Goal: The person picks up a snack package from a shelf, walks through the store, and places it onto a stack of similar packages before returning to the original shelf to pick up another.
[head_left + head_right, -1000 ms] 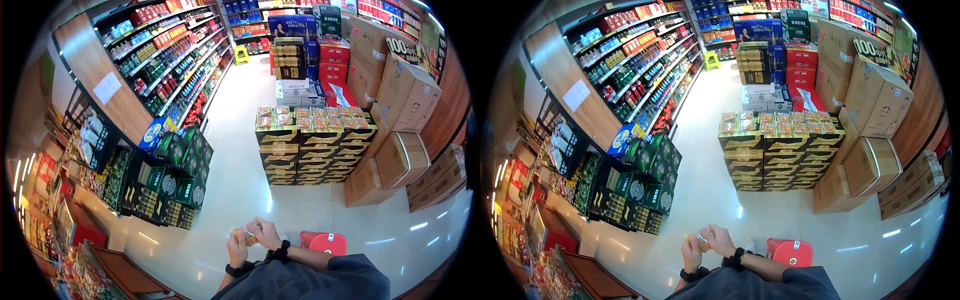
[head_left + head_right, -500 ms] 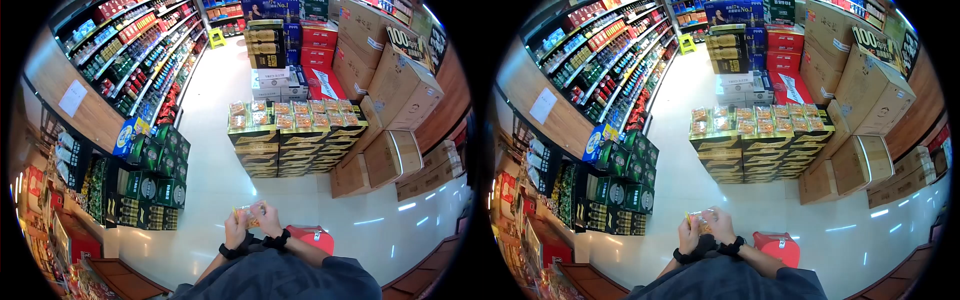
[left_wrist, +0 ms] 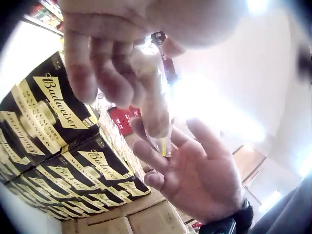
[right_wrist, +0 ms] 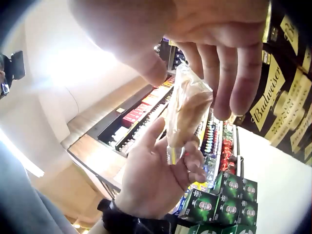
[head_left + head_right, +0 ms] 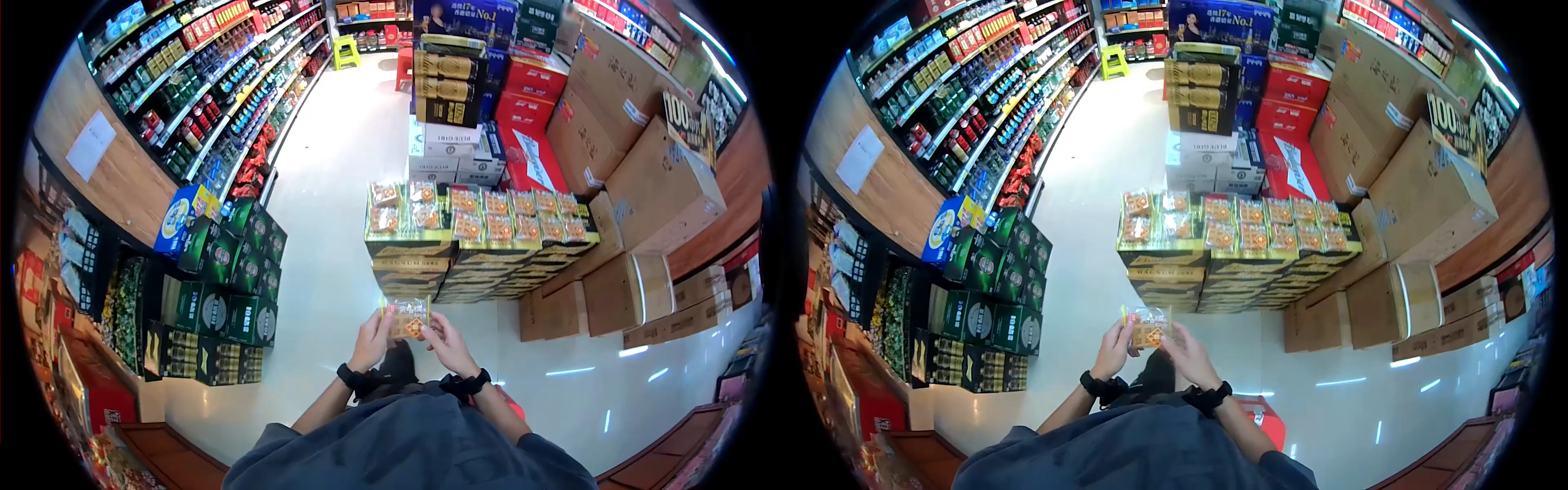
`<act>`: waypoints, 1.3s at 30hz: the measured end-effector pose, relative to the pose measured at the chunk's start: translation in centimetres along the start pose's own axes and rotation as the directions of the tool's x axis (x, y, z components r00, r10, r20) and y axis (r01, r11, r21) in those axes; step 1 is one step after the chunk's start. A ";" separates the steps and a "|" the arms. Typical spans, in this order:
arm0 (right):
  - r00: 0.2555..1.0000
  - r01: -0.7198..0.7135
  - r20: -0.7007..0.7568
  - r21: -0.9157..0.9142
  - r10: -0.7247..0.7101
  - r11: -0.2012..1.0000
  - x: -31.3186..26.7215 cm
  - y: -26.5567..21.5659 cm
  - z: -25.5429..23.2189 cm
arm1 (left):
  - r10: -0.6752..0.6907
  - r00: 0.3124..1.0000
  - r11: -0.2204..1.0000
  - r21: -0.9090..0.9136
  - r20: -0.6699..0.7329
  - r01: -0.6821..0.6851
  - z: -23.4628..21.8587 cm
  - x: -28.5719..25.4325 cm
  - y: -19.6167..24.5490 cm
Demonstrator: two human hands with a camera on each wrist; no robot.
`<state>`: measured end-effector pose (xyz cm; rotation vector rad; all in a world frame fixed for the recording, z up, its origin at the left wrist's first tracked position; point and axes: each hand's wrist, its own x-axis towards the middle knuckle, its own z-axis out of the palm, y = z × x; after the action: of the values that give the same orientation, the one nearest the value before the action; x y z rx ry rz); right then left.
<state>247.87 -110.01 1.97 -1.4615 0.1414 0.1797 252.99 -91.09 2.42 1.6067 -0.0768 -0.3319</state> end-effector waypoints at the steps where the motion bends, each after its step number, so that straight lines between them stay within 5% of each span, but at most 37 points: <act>1: 0.999 0.042 -0.019 0.002 -0.042 0.999 1.0 -0.6 -0.2 | 0.006 1.000 1.000 -0.023 0.002 -0.006 -0.3 1.3 0.4; 6: 1.000 0.019 -0.018 -0.124 -0.022 0.992 6.6 -0.8 -1.1 | 0.052 0.999 0.992 0.118 -0.004 -0.051 -1.2 6.9 1.4; 9: 0.983 0.113 -0.088 -0.387 -0.158 0.915 10.8 -0.6 -0.4 | 0.096 0.989 0.988 0.128 -0.110 -0.081 -2.5 11.1 -0.5; 10: 0.987 0.024 -0.144 -0.308 -0.071 0.951 11.7 -1.8 0.2 | 0.166 0.977 0.965 0.227 -0.133 -0.133 -2.8 12.3 -1.0; 12: 0.979 -0.092 -0.199 -0.231 0.045 0.969 13.8 -2.9 1.2 | 0.029 0.992 0.986 0.164 -0.125 -0.008 -4.0 14.0 -1.0; 14: 0.981 -0.087 -0.187 -0.218 0.046 0.972 15.3 -3.0 1.6 | 0.189 0.970 0.979 0.103 -0.156 -0.174 -4.9 15.4 -2.6; 21: 0.977 -0.092 -0.211 -0.268 0.035 0.959 18.2 -1.8 3.0 | 0.050 0.988 0.994 0.104 -0.146 -0.035 -7.1 18.0 -3.2; 29: 0.990 -0.007 -0.137 -0.333 -0.040 0.943 22.0 -2.7 3.5 | 0.129 0.969 0.987 0.126 -0.212 -0.104 -7.4 21.2 -4.0; 39: 0.990 -0.016 -0.135 -0.398 -0.042 0.917 25.6 -2.6 2.0 | 0.033 0.990 0.987 0.158 -0.138 -0.011 -7.1 24.2 -2.5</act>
<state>273.39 -107.35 -0.49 -1.8839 0.2189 0.0966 277.53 -90.10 -3.82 1.7796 -0.0132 -0.1987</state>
